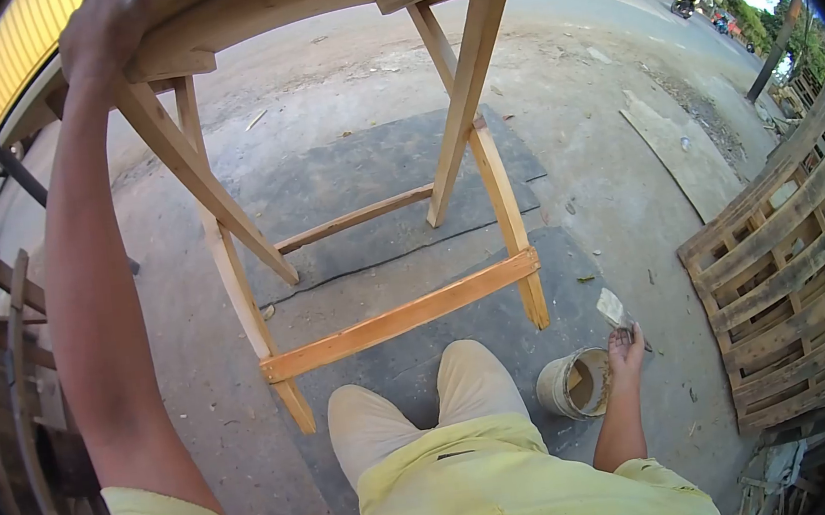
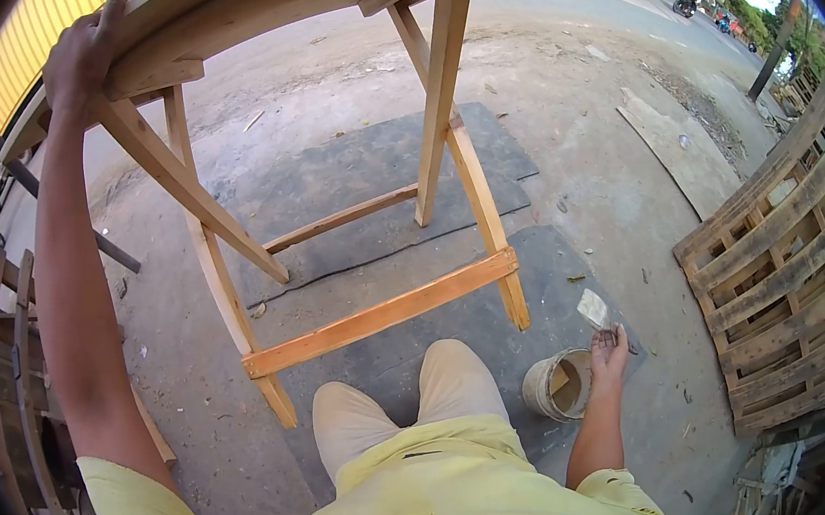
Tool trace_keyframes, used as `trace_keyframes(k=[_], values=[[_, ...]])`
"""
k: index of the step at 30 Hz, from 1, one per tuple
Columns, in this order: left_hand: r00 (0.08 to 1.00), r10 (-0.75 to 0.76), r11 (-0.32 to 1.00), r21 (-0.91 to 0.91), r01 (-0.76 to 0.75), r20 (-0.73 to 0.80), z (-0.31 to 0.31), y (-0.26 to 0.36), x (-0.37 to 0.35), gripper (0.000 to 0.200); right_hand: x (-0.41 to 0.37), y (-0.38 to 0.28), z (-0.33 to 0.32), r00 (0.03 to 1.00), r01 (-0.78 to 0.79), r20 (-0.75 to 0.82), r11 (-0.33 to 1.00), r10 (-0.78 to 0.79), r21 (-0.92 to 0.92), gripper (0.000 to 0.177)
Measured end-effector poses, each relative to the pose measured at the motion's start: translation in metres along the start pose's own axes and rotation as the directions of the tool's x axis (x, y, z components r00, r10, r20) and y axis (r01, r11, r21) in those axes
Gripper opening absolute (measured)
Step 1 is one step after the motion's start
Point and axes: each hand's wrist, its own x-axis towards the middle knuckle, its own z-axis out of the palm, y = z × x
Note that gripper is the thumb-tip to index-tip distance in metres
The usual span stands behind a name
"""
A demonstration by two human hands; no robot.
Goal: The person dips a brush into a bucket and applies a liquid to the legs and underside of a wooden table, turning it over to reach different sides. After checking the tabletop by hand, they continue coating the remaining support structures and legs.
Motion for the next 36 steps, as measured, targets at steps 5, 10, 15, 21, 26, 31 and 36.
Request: trace_keyframes(k=[5,10,15,21,26,31,36], values=[[0.989,-0.012,0.997,0.071,0.002,0.145,0.022,-0.032,0.029,0.088,-0.065,0.031,0.247,0.83,0.052,0.553,0.997,-0.075,0.057,0.032],[0.996,0.002,0.998,0.065,-0.008,0.092,0.019,-0.027,0.024,0.083,-0.127,0.119,0.42,0.805,0.35,0.537,0.933,-0.252,-0.087,0.032],[0.994,-0.005,0.999,0.052,0.0,0.107,0.016,-0.023,0.023,0.082,-0.161,0.12,0.527,0.679,0.569,0.566,0.823,-0.468,-0.003,0.019],[0.998,0.046,0.998,0.044,-0.048,0.04,0.021,-0.025,0.023,0.081,-0.23,0.019,0.592,0.503,0.606,0.566,0.734,-0.653,0.308,0.021],[0.999,0.023,0.998,-0.058,-0.025,-0.039,0.003,-0.005,0.01,0.07,-0.186,0.077,0.553,0.6,0.425,0.56,0.821,-0.571,0.382,0.028],[1.0,-0.008,0.999,0.044,0.007,0.012,0.006,-0.007,0.015,0.071,-0.116,0.184,0.459,0.85,0.353,0.436,0.934,-0.296,-0.054,0.026],[1.0,0.012,1.0,-0.002,-0.012,0.02,0.004,-0.005,0.015,0.068,-0.134,0.209,0.463,0.425,0.848,0.768,0.507,-0.479,-0.153,0.017]])
